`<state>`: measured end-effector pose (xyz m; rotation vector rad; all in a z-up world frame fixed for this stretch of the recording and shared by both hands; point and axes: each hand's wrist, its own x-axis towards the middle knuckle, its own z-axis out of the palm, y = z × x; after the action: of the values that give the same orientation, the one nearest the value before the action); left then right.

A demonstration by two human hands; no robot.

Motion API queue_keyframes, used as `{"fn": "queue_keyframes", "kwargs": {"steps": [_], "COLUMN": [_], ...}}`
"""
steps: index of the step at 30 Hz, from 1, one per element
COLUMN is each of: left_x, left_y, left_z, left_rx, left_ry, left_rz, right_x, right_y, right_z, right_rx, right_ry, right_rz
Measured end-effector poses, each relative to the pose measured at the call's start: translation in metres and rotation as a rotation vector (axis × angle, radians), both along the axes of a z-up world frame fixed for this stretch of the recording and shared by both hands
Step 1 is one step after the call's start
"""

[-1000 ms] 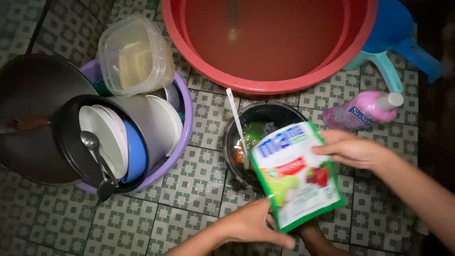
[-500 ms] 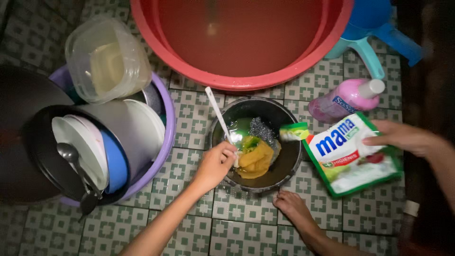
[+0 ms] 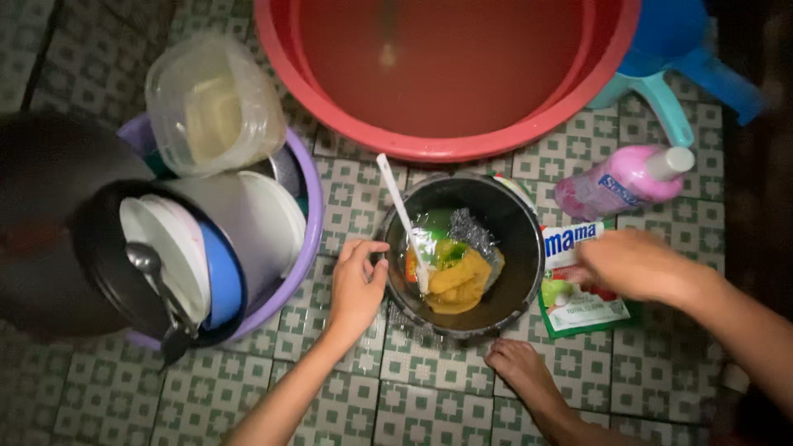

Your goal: The person washes several plates, bowls, and a large pan in a washbasin by hand, using a sponge and dish soap.

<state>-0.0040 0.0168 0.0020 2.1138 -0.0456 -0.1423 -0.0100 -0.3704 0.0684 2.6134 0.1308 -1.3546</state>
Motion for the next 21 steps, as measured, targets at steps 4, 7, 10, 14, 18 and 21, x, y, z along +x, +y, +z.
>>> {"fn": "queue_keyframes", "kwargs": {"steps": [4, 7, 10, 14, 18, 21], "left_x": [-0.006, -0.013, -0.017, -0.027, -0.036, -0.041], "left_y": [0.002, 0.0, -0.001, 0.001, -0.002, -0.01], "left_z": [-0.001, 0.002, 0.005, 0.009, -0.003, -0.017], "left_rx": [0.0, -0.01, -0.036, -0.033, -0.089, -0.061], "left_ry": [-0.04, 0.034, 0.078, 0.106, 0.239, 0.042], "left_rz": [-0.032, -0.036, -0.053, -0.048, -0.036, -0.109], "right_x": [0.041, 0.07, 0.067, 0.044, 0.058, 0.044], "right_y": [0.079, 0.116, 0.149, 0.164, 0.151, 0.151], "right_z": [-0.009, -0.072, -0.131, -0.167, -0.16, -0.142], "right_rx": [0.409, 0.318, 0.125, 0.07, 0.206, 0.193], "right_ry": [-0.096, -0.13, 0.052, -0.027, -0.045, 0.086], "right_rz": [0.149, 0.171, 0.061, 0.257, 0.12, 0.052]}}
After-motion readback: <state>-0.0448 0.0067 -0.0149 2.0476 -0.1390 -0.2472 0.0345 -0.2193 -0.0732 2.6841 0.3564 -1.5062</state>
